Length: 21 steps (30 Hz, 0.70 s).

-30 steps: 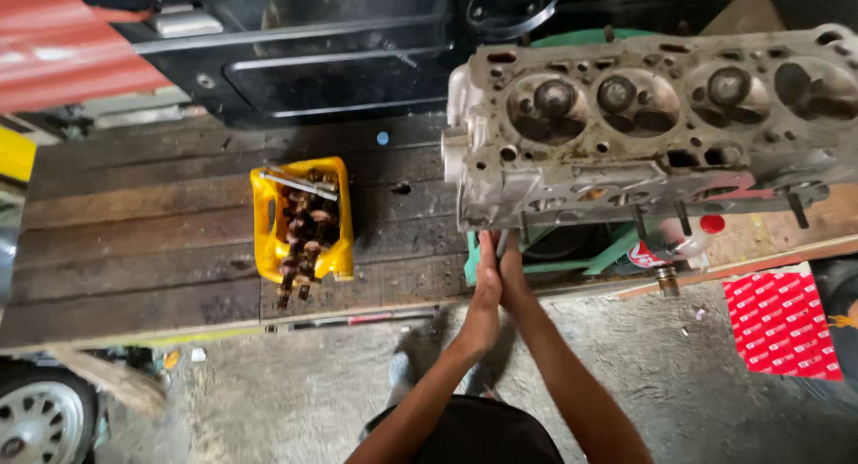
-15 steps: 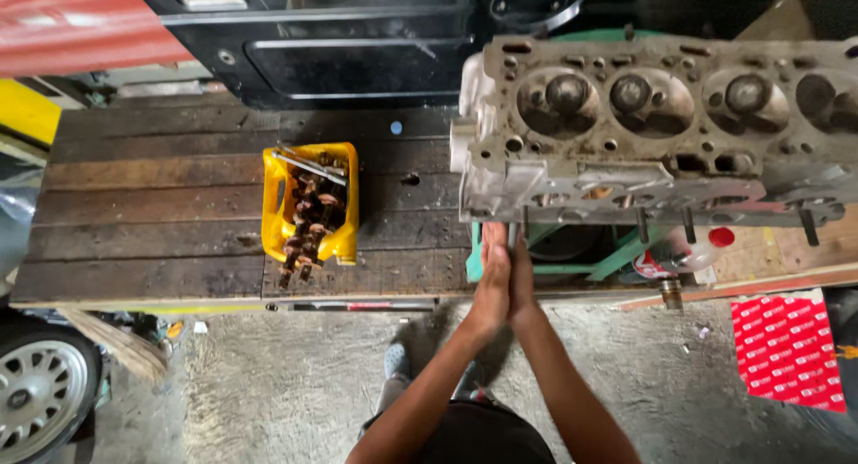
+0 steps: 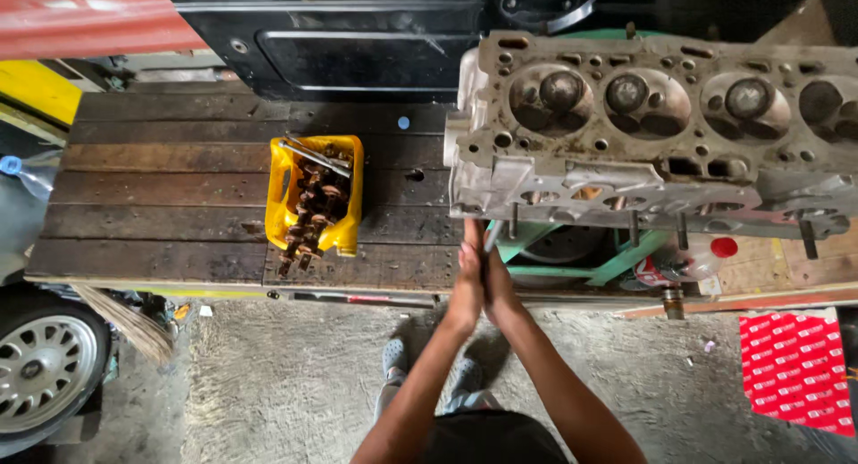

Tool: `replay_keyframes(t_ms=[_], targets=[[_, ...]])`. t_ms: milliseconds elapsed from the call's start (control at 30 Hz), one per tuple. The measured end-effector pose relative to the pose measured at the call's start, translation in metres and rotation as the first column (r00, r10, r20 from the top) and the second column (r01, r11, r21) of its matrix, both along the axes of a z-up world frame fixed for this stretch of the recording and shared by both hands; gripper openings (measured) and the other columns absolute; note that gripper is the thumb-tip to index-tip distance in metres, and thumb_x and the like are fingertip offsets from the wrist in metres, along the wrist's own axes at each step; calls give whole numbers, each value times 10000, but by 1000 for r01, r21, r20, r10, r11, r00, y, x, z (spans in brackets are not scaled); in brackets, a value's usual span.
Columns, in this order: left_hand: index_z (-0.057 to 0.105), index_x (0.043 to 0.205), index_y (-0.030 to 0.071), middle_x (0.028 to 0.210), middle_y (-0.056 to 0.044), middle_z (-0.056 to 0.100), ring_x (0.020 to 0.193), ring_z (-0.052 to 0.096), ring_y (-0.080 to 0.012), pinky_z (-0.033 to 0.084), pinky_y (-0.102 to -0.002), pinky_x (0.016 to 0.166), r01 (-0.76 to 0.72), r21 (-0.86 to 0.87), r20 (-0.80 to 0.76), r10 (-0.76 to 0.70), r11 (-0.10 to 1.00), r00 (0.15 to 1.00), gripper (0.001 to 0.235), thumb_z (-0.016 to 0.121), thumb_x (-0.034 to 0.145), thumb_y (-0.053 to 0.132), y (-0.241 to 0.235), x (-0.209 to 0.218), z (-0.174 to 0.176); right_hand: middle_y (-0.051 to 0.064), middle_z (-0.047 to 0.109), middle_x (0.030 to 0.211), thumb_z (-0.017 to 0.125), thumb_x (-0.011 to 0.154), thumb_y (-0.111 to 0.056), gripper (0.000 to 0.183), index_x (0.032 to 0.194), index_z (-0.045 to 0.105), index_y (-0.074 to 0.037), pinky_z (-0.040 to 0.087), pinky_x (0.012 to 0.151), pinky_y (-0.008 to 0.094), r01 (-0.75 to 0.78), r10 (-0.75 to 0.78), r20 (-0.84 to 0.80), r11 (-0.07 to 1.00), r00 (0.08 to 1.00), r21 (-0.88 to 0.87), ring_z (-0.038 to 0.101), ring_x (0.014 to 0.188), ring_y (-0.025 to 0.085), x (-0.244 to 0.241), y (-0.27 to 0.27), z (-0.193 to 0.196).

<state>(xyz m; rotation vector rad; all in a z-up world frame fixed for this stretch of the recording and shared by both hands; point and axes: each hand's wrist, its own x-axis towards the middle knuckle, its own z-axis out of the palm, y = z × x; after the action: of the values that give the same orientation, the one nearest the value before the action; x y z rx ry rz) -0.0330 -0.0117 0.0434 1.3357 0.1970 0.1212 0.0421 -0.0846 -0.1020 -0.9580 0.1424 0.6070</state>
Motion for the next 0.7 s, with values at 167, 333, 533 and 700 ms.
replay_keyframes(t_ms=[167,333,533,700], targets=[[233,1629,87,1694,-110,265,1578,215,-275,170,-385,1254,-86,-208,-38,80,974,996,691,225,1078,504,11,20,-16,63,603,1427,396,1047,-438,611,1486,458,-18,435,1134,357,121,-119,-28,989,992,83,561,1334,193,35,-16,-35],[440,1417,27,1449,-167,449,1387,393,-334,316,-418,1155,-166,-204,-105,147,965,984,536,288,1102,433,3,64,-54,148,603,1355,342,1109,-529,654,1419,543,11,407,1063,430,-72,85,-114,991,990,115,534,1211,318,54,-8,-31],[610,1194,-21,1210,-193,597,1195,520,-360,456,-447,1042,-177,445,32,182,878,983,441,347,1117,324,-1,73,-90,19,596,1385,359,1081,-486,511,1384,554,-124,425,1093,399,176,-183,-135,983,974,-58,549,1272,211,28,5,-12],[470,1374,-77,1287,-189,600,1272,490,-312,261,-456,1108,-206,78,-7,207,975,978,676,182,1121,480,0,70,-96,22,517,1356,401,1189,-483,490,1386,510,-49,409,1161,458,117,-99,-110,977,989,176,475,1266,198,27,12,11]])
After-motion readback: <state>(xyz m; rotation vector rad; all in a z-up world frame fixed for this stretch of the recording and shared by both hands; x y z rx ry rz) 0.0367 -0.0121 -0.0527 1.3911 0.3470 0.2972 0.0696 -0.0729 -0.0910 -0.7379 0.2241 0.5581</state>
